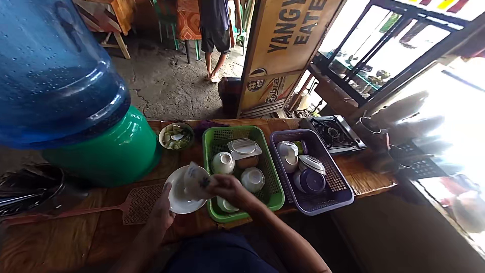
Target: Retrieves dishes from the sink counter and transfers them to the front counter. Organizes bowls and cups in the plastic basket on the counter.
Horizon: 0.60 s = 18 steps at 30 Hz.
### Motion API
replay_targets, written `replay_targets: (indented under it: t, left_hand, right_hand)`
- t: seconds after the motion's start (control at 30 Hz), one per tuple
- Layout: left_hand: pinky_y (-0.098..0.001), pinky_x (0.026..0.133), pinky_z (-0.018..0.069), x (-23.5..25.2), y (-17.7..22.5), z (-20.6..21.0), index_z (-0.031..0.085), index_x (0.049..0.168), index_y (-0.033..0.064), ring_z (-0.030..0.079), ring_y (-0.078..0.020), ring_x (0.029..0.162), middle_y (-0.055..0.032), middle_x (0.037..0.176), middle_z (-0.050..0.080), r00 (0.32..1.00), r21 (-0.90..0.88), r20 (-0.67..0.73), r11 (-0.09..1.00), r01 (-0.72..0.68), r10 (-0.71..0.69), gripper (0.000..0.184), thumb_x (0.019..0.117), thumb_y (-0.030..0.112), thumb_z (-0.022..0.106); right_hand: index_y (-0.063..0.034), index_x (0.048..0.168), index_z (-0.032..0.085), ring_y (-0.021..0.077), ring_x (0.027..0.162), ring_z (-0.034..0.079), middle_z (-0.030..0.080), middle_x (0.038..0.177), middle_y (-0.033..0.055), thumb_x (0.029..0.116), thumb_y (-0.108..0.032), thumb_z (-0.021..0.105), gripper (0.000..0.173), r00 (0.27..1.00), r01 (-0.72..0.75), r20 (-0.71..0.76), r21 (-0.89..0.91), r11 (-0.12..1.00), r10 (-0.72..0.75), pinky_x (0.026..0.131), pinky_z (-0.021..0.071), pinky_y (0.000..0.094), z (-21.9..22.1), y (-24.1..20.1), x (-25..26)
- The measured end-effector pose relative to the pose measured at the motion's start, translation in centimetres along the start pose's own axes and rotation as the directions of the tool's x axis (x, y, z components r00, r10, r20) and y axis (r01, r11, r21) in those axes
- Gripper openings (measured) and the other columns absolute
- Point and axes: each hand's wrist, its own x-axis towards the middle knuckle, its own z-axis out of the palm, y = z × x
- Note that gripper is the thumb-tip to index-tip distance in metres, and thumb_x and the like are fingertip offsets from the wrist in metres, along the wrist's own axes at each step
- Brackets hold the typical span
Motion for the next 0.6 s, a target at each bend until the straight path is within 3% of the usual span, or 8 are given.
replay_targets:
  t: [0.1, 0.23, 0.3, 0.4, 0.5, 0.6]
  left_hand:
    - [-0.0418, 0.09, 0.055, 0.4, 0.4, -0.2, 0.051, 0.142, 0.011, 0.063, -0.0208, 0.116, -0.0118, 0.135, 0.06, 0.999, -0.003, -0.028, 1.0, 0.022, -0.022, 0.049, 0.1094, 0.046, 0.039]
    - [-0.0414, 0.089, 0.0561, 0.0, 0.6, -1.2, 0.05, 0.143, 0.0116, 0.064, -0.0199, 0.113, -0.0109, 0.131, 0.062, 1.0, -0.017, -0.01, 1.0, -0.019, 0.018, 0.05, 0.1103, 0.046, 0.034]
    - [-0.0452, 0.094, 0.0544, -0.4, 0.7, -2.1, 0.047, 0.147, 0.0124, 0.062, -0.0225, 0.12, -0.0119, 0.138, 0.059, 0.999, -0.035, -0.031, 0.999, -0.023, 0.022, 0.05, 0.1105, 0.045, 0.034]
    - [-0.0418, 0.092, 0.0548, -0.7, 0.6, -3.8, 0.047, 0.146, 0.0127, 0.061, -0.0206, 0.119, -0.0114, 0.137, 0.058, 0.996, -0.039, -0.081, 0.999, -0.03, 0.027, 0.048, 0.1108, 0.043, 0.034]
    - [-0.0442, 0.092, 0.0541, -0.7, 0.2, -5.6, 0.046, 0.146, 0.013, 0.06, -0.0221, 0.12, -0.0123, 0.139, 0.057, 0.99, -0.06, -0.138, 0.998, -0.022, 0.013, 0.049, 0.1103, 0.045, 0.035]
    - [-0.0449, 0.092, 0.0542, -0.8, 0.3, -6.7, 0.046, 0.146, 0.0132, 0.061, -0.0224, 0.119, -0.0126, 0.137, 0.057, 0.984, -0.064, -0.18, 0.998, -0.008, -0.004, 0.047, 0.11, 0.043, 0.038]
  right_hand:
    - [0.0082, 0.118, 0.06, 0.0084, 0.093, 0.068, 0.07, 0.1, 0.0062, 0.1002, -0.009, 0.055, 0.025, 0.96, -0.053, -0.256, 0.235, 0.97, 0.114, 0.09, 0.0574, 0.0316, -3.2, 0.2, 0.8]
    - [0.0027, 0.123, 0.056, 0.0176, 0.087, 0.066, 0.066, 0.096, 0.0111, 0.1102, -0.015, 0.041, 0.026, 0.764, -0.075, -0.491, 0.578, 0.813, 0.419, 0.082, 0.0569, 0.036, -6.3, 5.8, 3.8]
    - [0.0012, 0.126, 0.055, 0.0223, 0.091, 0.066, 0.065, 0.102, 0.0146, 0.1111, -0.02, 0.038, 0.031, 0.683, -0.068, -0.502, 0.68, 0.73, 0.531, 0.082, 0.0562, 0.0407, -7.1, 9.6, 5.1]
    - [0.0003, 0.13, 0.054, 0.0247, 0.095, 0.066, 0.066, 0.108, 0.0165, 0.1118, -0.025, 0.036, 0.036, 0.625, -0.063, -0.473, 0.763, 0.644, 0.621, 0.084, 0.0557, 0.0433, -7.0, 13.4, 6.1]
    - [-0.0002, 0.128, 0.055, 0.0232, 0.092, 0.067, 0.067, 0.105, 0.0154, 0.1121, -0.026, 0.035, 0.036, 0.615, -0.091, -0.44, 0.784, 0.614, 0.654, 0.082, 0.0562, 0.0412, -6.4, 14.9, 6.5]
    - [-0.0006, 0.123, 0.056, 0.0213, 0.086, 0.065, 0.065, 0.098, 0.013, 0.1109, -0.024, 0.039, 0.031, 0.642, -0.168, -0.419, 0.74, 0.651, 0.642, 0.078, 0.0556, 0.0403, -6.0, 15.9, 6.6]
